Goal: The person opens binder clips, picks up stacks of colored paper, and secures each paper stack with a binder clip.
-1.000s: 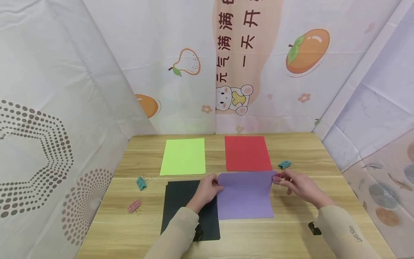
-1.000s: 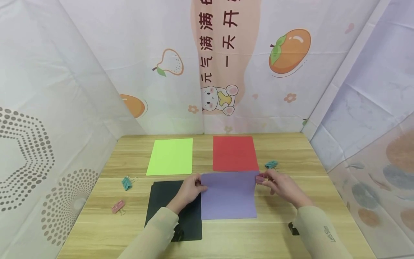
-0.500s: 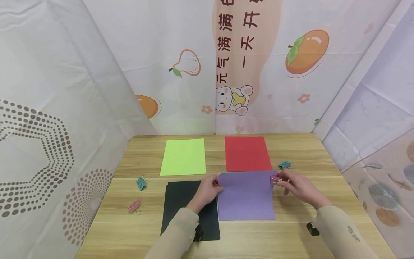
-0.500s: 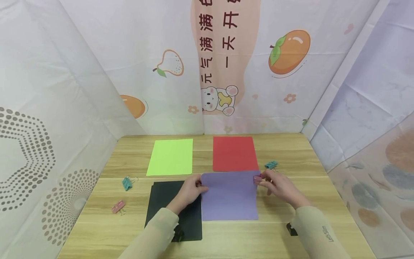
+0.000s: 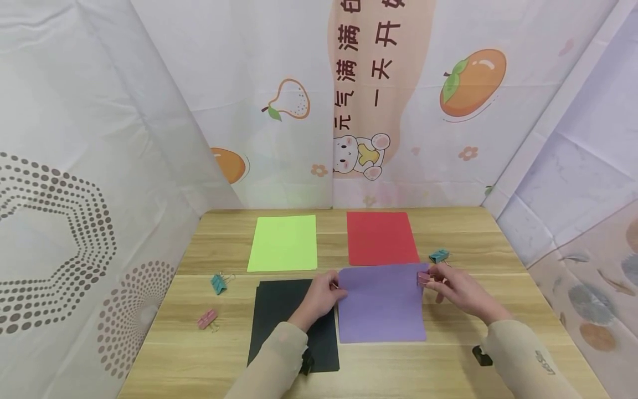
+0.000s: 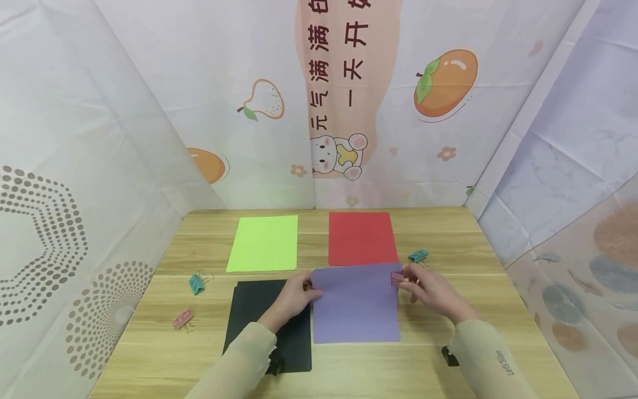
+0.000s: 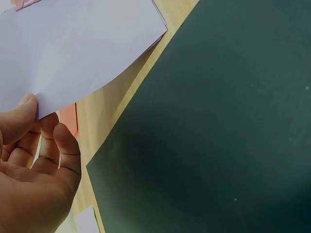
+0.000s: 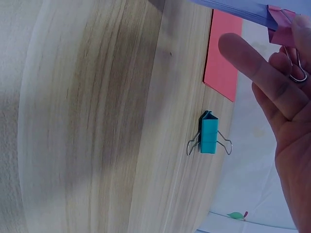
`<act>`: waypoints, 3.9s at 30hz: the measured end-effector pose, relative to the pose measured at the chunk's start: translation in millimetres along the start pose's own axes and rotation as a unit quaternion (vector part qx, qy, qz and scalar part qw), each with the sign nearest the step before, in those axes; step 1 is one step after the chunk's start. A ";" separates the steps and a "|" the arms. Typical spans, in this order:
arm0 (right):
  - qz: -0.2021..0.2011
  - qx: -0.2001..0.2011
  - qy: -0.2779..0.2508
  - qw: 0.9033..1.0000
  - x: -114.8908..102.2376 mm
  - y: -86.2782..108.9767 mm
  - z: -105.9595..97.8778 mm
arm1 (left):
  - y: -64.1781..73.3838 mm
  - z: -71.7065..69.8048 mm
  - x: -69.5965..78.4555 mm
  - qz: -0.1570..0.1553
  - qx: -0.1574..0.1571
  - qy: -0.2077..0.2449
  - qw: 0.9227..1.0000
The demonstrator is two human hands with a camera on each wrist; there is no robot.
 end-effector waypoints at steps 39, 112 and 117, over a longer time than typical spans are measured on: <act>0.094 -0.019 -0.034 0.995 7.4 -4.3 5.8 | 0.7 5.8 -0.9 -0.023 -0.012 0.004 1.000; 0.116 -0.003 0.115 0.987 15.7 -13.8 28.8 | 6.1 21.2 6.3 -0.052 -0.048 -0.016 0.997; 0.129 -0.011 0.114 0.985 16.7 -13.0 30.8 | 7.6 21.0 8.1 -0.051 -0.046 -0.025 0.997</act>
Point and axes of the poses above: each hand's wrist, its own y-axis away from the middle knuckle, its own z-axis out of the palm, x = y × z, the point moved 3 cm from there along -y, towards the middle knuckle, and after that the axes turned 7 degrees about -y, right-handed, at the moved point
